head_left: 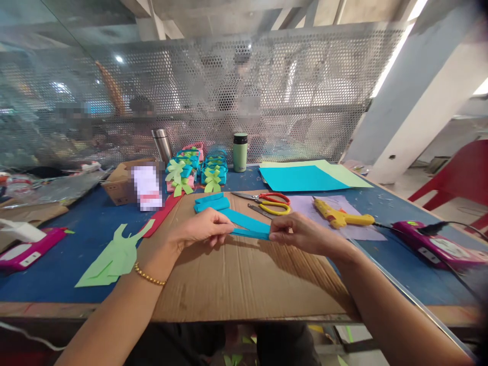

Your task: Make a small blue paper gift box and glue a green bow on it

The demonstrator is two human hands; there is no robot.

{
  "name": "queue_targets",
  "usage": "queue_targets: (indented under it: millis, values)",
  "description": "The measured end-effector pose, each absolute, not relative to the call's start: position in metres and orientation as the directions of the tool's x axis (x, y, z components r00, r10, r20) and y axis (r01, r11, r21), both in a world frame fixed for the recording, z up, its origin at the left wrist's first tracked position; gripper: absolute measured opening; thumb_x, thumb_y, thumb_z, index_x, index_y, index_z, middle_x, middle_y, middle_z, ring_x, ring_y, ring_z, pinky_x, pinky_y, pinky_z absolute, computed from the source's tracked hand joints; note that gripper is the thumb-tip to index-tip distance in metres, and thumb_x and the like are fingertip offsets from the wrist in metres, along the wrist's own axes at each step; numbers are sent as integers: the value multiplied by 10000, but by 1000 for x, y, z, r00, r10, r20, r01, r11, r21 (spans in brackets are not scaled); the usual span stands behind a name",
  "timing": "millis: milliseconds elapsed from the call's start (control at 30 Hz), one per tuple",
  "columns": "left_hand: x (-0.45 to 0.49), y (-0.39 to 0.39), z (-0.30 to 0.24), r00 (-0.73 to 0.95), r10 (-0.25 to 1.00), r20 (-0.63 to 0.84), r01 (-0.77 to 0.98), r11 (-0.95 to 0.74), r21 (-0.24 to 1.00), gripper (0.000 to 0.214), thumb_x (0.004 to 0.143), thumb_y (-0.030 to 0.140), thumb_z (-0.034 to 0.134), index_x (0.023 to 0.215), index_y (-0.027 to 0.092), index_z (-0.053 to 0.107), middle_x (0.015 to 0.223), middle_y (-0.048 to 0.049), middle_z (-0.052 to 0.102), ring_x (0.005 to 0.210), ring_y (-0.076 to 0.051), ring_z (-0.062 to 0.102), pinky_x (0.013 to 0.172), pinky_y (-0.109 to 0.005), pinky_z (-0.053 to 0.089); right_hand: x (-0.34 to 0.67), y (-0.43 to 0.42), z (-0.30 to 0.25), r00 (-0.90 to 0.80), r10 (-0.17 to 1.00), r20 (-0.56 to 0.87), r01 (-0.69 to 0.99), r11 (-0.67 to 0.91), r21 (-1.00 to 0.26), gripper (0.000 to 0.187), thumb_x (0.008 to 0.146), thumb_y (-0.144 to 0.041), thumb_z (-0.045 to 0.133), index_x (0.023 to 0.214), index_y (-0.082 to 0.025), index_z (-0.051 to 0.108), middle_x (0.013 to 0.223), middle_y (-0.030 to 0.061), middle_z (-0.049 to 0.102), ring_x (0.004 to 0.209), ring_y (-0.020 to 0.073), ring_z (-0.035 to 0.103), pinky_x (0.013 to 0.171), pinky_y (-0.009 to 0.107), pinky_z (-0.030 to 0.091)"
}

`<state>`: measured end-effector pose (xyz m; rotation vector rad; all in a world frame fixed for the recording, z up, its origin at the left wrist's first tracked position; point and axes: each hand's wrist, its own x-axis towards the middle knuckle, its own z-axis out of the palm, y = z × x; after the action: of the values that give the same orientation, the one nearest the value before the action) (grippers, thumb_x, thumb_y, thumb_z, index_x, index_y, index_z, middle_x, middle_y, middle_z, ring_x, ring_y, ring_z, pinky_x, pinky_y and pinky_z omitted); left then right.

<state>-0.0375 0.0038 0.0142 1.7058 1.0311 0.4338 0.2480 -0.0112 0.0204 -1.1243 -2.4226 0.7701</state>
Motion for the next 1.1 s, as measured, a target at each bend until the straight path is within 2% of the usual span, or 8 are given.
queue_targets:
  millis: [100, 333, 467, 667, 867, 933, 1033, 1100]
  values:
    - [-31, 3, 11, 506, 855, -118, 460, -151, 875, 363, 870, 366, 643, 590, 143, 582, 526, 20, 571, 385, -34, 424, 391, -176, 289, 247, -12, 20, -617, 782, 91, 586, 533, -611, 349, 898, -458, 584, 686, -184, 625, 619, -18, 529, 588, 131, 436, 566, 273, 303]
    - [-29, 3, 5, 497, 859, -124, 371, -81, 925, 208, 829, 330, 641, 709, 161, 628, 595, 1, 651, 462, -118, 616, 415, -206, 470, 249, -10, 20, -598, 796, 98, 581, 514, -630, 354, 904, -470, 587, 694, -186, 615, 606, -31, 511, 564, 120, 429, 555, 268, 300]
    - [-31, 5, 3, 528, 848, -50, 365, -173, 915, 222, 866, 329, 624, 726, 158, 633, 567, 14, 634, 432, -95, 588, 406, -183, 437, 252, -9, 21, -607, 789, 95, 569, 515, -641, 381, 920, -494, 578, 705, -183, 627, 607, -29, 524, 560, 118, 439, 555, 271, 306]
    - [-34, 5, 7, 563, 824, -60, 411, -216, 886, 151, 897, 266, 578, 865, 147, 665, 655, -7, 689, 486, -107, 636, 488, -211, 487, 254, -8, 22, -605, 791, 97, 566, 512, -647, 386, 921, -485, 588, 681, -184, 608, 612, -17, 551, 566, 123, 456, 555, 274, 318]
    - [-37, 4, 8, 543, 839, 2, 511, -333, 793, 240, 924, 299, 556, 779, 149, 674, 616, -10, 677, 406, -67, 504, 461, -211, 389, 253, -9, 23, -601, 795, 83, 576, 502, -645, 375, 922, -481, 581, 699, -182, 617, 596, -17, 545, 556, 126, 467, 542, 270, 323]
    - [-37, 4, 9, 553, 831, -60, 525, -292, 799, 243, 921, 308, 549, 873, 135, 714, 663, -27, 705, 404, -73, 495, 468, -225, 386, 253, -10, 23, -605, 792, 81, 582, 509, -634, 369, 915, -475, 582, 699, -179, 618, 596, -16, 536, 555, 126, 462, 536, 269, 316]
    - [-38, 3, 12, 596, 788, -155, 524, -235, 818, 321, 910, 308, 559, 1118, 137, 734, 725, -39, 728, 535, -124, 596, 556, -251, 442, 252, -11, 22, -618, 781, 86, 585, 531, -613, 367, 905, -469, 581, 678, -182, 602, 597, -23, 504, 558, 122, 427, 529, 262, 302]
    - [-38, 1, 14, 635, 759, -144, 533, -296, 793, 300, 913, 321, 569, 1068, 153, 764, 724, -38, 717, 648, -148, 620, 624, -263, 447, 250, -12, 22, -637, 765, 92, 577, 552, -602, 356, 909, -458, 574, 684, -184, 604, 604, -29, 486, 564, 117, 407, 535, 257, 302]
